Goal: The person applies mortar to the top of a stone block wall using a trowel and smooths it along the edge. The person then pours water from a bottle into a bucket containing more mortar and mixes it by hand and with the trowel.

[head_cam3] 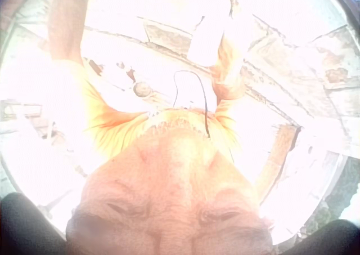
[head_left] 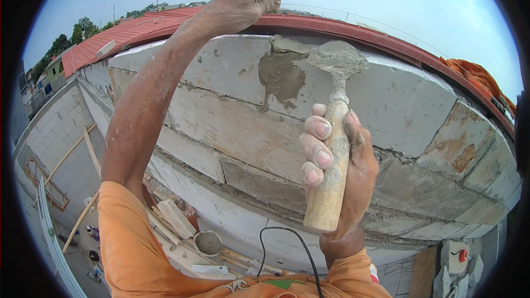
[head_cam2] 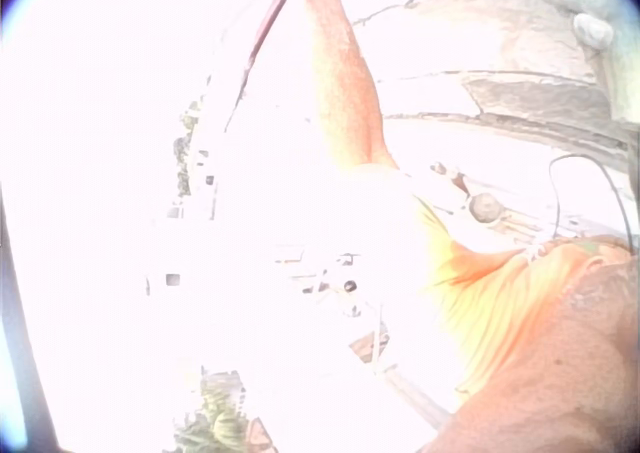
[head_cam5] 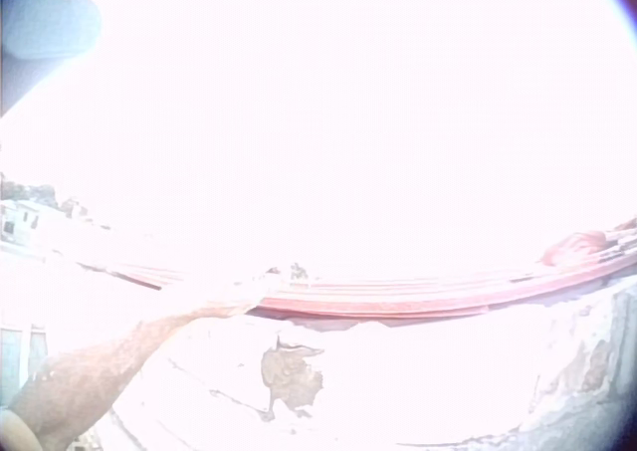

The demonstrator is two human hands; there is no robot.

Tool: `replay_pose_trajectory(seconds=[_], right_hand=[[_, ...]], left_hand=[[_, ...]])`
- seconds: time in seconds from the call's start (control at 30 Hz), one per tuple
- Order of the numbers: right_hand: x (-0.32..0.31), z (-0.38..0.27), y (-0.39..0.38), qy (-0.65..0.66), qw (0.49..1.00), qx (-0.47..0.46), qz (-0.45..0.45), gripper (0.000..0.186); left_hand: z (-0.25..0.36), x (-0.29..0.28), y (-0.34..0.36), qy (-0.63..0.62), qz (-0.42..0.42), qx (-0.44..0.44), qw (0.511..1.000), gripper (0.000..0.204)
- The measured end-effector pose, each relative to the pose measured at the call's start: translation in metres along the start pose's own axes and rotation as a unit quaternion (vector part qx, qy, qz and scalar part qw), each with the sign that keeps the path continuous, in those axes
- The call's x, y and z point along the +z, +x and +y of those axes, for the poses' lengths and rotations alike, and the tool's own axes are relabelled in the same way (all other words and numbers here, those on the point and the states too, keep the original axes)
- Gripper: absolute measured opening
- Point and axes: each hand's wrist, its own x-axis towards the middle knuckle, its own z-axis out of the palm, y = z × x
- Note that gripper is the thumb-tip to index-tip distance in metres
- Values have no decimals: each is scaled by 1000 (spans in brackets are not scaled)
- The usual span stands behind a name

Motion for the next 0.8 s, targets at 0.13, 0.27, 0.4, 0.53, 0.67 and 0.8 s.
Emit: replay_pose_trajectory(seconds=[0.13, 0.27, 0.4, 0.53, 0.67, 0.8], right_hand=[[0, 4, 20, -5, 999, 41, -26, 36], [-2, 15, 34, -5, 997, 71, -9, 35], [-1, 16, 52, -22, 998, 54, 7, 40], [-5, 12, 43, -38, 998, 23, 43, 40], [-11, -1, 23, -25, 1000, -2, 12, 42], [-9, -1, 2, 4, 998, -58, 9, 42]], left_hand=[[-4, -1, -1, 3, -5, -2, 1000, 24], [-3, -2, 0, -6, 9, 13, 1000, 24], [1, 2, 1, -18, -21, -11, 1000, 24], [1, 7, -7, -23, -27, -13, 999, 24], [0, 13, -12, -27, -20, 12, 999, 26], [-4, 17, -16, -38, -16, 18, 999, 26]])
